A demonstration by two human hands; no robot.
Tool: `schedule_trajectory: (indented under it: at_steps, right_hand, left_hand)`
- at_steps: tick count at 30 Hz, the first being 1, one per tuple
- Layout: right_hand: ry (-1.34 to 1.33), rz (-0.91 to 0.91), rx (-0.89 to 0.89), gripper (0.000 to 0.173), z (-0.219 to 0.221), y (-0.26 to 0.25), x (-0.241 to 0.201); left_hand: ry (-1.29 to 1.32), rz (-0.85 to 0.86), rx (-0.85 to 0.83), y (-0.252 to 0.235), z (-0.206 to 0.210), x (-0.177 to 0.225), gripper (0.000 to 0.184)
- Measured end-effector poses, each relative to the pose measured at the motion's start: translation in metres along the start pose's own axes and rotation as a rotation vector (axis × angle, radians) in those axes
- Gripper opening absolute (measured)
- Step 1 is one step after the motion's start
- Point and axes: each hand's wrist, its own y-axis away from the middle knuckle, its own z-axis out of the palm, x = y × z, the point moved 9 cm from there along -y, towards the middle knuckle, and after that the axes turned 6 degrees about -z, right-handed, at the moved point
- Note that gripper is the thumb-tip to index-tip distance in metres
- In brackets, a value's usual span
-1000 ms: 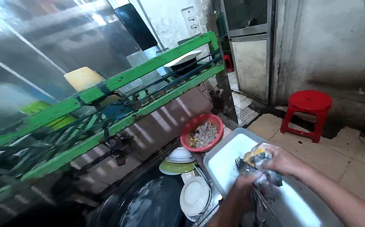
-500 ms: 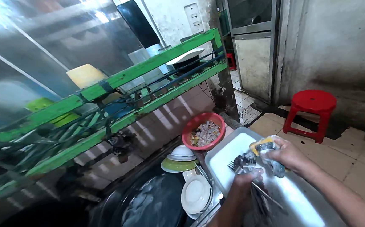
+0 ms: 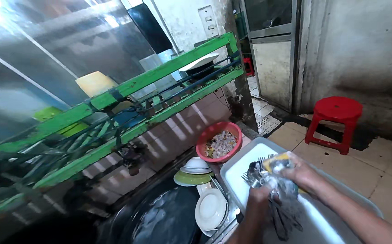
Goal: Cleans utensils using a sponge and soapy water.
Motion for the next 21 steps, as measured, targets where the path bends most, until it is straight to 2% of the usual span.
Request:
schedule_trajectory:
  at_steps: [1,3,5,7,9,10,13,14,15,18,19,21]
  right_hand:
    - [0.087,-0.003,-0.089,0.068,0.010,0.003,0.000]
    - [0.263,-0.021,-0.186,0.065,0.021,0.004,-0.005]
    - [0.391,-0.082,-0.112,0.054,0.014,-0.006,-0.015]
    - [0.470,-0.175,0.050,0.044,0.000,-0.018,-0.021]
    - [0.444,-0.263,0.161,0.046,-0.004,-0.021,-0.026]
    - [0.396,-0.282,0.145,0.049,0.001,-0.018,-0.024]
    - [0.304,-0.194,-0.095,0.057,0.027,-0.007,-0.010]
    - [0.325,-0.177,-0.126,0.056,0.027,-0.005,-0.011]
    - [0.359,-0.182,-0.108,0.052,0.022,-0.007,-0.017]
    - [0.433,-0.246,0.105,0.038,-0.009,-0.025,-0.036]
    - [0.380,-0.261,0.174,0.038,-0.020,-0.030,-0.043]
    - [0.190,-0.148,0.199,0.048,-0.032,-0.031,-0.045]
  left_hand:
    - [0.014,0.011,0.005,0.000,-0.002,-0.001,0.007]
    - [-0.006,0.011,0.012,-0.002,-0.007,-0.004,0.003]
    - [-0.071,-0.009,0.027,-0.003,-0.008,-0.006,0.006]
    - [-0.108,-0.056,0.078,-0.006,-0.009,-0.009,0.015]
    - [-0.094,-0.092,0.116,-0.008,-0.010,-0.009,0.017]
    - [-0.085,-0.082,0.115,-0.007,-0.011,-0.008,0.018]
    - [-0.095,-0.023,0.109,-0.001,-0.017,-0.003,0.013]
    - [-0.101,-0.021,0.101,0.000,-0.015,-0.001,0.015]
    - [-0.095,-0.037,0.101,0.001,-0.012,0.000,0.016]
    - [0.007,-0.041,0.036,-0.006,-0.006,-0.002,0.025]
    - [0.033,-0.010,0.008,-0.007,-0.004,0.000,0.026]
    - [0.029,-0.004,0.009,-0.005,-0.007,0.002,0.021]
